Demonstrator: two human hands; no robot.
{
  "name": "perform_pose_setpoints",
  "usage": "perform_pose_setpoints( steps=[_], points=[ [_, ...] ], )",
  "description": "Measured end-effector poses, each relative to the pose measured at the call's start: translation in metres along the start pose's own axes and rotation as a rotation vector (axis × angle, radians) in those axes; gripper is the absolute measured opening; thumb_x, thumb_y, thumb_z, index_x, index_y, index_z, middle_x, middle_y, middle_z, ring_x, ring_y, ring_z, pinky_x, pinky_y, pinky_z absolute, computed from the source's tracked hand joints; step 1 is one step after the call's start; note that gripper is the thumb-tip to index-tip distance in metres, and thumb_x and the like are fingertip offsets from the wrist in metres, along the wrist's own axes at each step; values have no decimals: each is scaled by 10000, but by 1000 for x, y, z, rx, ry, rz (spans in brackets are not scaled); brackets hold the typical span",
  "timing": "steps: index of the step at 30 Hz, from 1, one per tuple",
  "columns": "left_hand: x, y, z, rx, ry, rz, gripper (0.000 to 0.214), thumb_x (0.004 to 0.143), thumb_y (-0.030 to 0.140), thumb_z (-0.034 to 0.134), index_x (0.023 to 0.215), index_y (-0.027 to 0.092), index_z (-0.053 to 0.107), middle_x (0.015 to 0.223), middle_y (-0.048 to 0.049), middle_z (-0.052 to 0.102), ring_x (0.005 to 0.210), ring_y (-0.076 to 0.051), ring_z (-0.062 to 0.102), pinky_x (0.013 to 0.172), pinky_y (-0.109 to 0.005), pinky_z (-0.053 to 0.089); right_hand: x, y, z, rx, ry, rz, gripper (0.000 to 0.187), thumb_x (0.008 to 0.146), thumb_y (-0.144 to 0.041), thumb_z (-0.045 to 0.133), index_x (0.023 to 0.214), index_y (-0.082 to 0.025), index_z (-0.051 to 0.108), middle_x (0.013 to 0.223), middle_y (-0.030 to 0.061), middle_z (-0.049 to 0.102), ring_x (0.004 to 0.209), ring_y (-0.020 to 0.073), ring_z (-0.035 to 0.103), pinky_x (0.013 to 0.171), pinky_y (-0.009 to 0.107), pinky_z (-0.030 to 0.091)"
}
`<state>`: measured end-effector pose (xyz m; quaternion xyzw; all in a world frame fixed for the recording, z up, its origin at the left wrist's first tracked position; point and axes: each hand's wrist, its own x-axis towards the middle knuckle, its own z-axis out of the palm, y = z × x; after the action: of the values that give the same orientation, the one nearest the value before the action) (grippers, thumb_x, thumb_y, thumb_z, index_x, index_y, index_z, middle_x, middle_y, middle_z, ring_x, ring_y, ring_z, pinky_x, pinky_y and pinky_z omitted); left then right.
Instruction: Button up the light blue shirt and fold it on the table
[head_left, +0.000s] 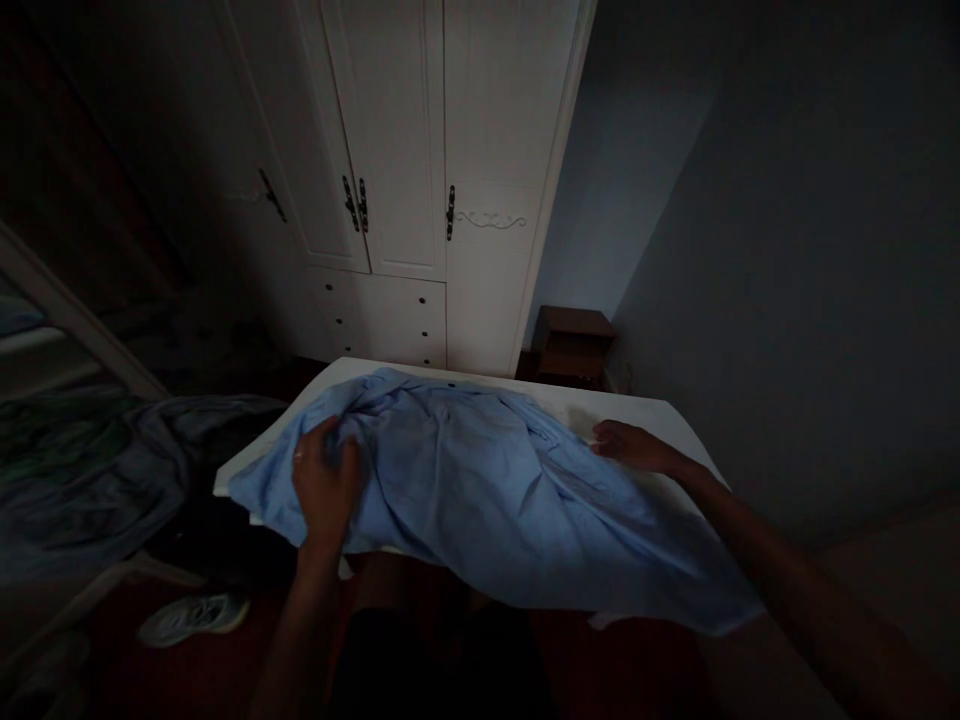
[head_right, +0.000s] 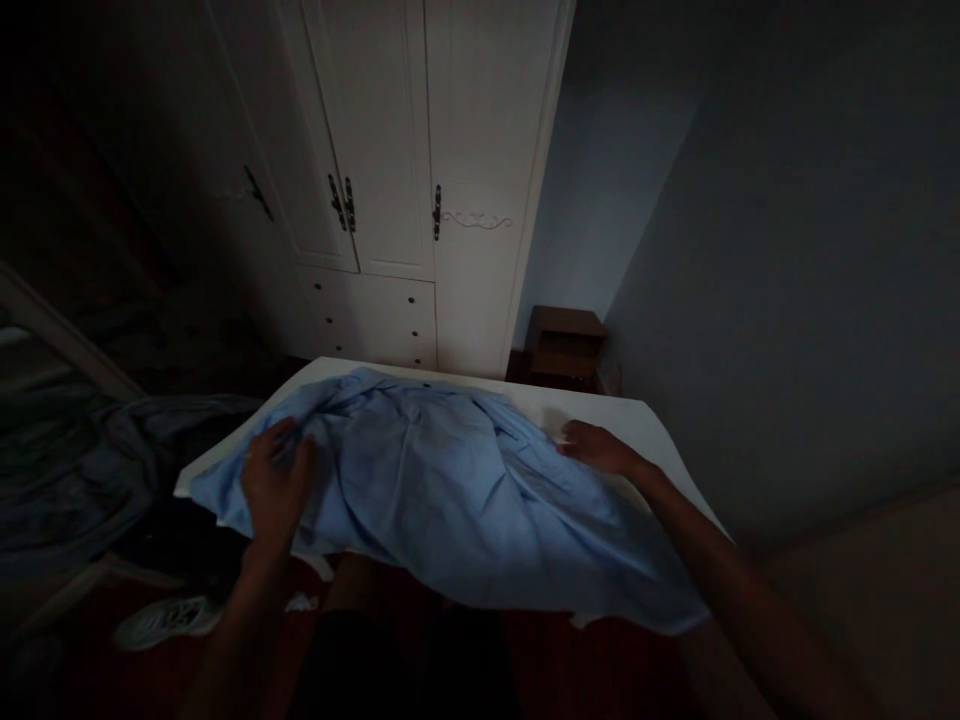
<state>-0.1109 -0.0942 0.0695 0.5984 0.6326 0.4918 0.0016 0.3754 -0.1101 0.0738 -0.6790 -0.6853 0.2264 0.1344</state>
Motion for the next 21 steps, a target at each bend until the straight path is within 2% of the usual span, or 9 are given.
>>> perform_pose_setpoints(
  steps=[2,4,6,8,10,13,15,19,21],
  points=[
    [-26,-24,-21,50,110,-137,449,868,456,498,1279,274,516,1266,-110,575,1226,-293,520,996,-481,481,26,-19,15,-29,26,-44,477,828,-414,614,1231,-160,599,1242,149,648,1077,290,650,906,400,526],
    [-48,-48,-30,59,98,-289,544,787,515,567,1216,179,557,1220,-153,587,1167,-338,552,957,-515,491,54,-42,28,-102,102,-64,542,828,-349,631,1316,-133,536,1338,171,579,1198,309,578,997,425,470],
    [-63,-69,-31,5,-69,-448,608,712,573,618,1120,124,594,1148,-169,621,1094,-350,597,934,-524,499,81,-67,38,-142,139,-87,562,840,-294,617,1360,-118,493,1409,178,512,1309,315,475,1084,431,385],
    [-73,-81,-27,-70,-226,-580,713,637,614,679,1123,101,584,1165,-189,619,1099,-361,602,952,-527,490,107,-92,46,-242,161,-113,519,864,-219,562,1363,-97,484,1408,185,507,1318,299,461,1095,398,367],
    [-79,-83,-21,-141,-272,-656,869,573,618,743,1230,95,518,1274,-218,559,1167,-372,570,981,-519,478,132,-116,54,-331,159,-131,493,882,-175,521,1364,-87,478,1400,188,513,1302,285,476,1085,375,372],
    [-85,-75,-11,-271,-231,-723,1023,552,551,804,1381,134,374,1390,-224,462,1207,-353,554,954,-467,510,163,-150,67,-367,117,-155,466,918,-189,483,1378,-112,467,1398,167,524,1283,263,495,1072,365,381],
    [-86,-70,-8,-353,-180,-771,1035,559,514,816,1408,161,341,1373,-209,482,1162,-325,589,904,-430,537,181,-170,77,-387,76,-176,477,933,-252,495,1393,-135,452,1392,147,536,1272,250,507,1058,354,394],
    [-83,-77,-11,-410,-127,-836,938,556,538,786,1338,140,456,1105,-153,653,983,-292,663,801,-400,555,206,-200,97,-444,-4,-195,556,859,-337,630,1371,-175,487,1359,127,570,1227,255,546,1001,334,443],
    [-78,-86,-19,-399,-110,-831,800,543,563,760,1189,122,591,971,-127,693,931,-295,669,767,-394,552,214,-207,102,-475,-25,-174,460,842,-286,641,1285,-190,571,1268,119,633,1150,252,600,941,329,480]
  ],
)
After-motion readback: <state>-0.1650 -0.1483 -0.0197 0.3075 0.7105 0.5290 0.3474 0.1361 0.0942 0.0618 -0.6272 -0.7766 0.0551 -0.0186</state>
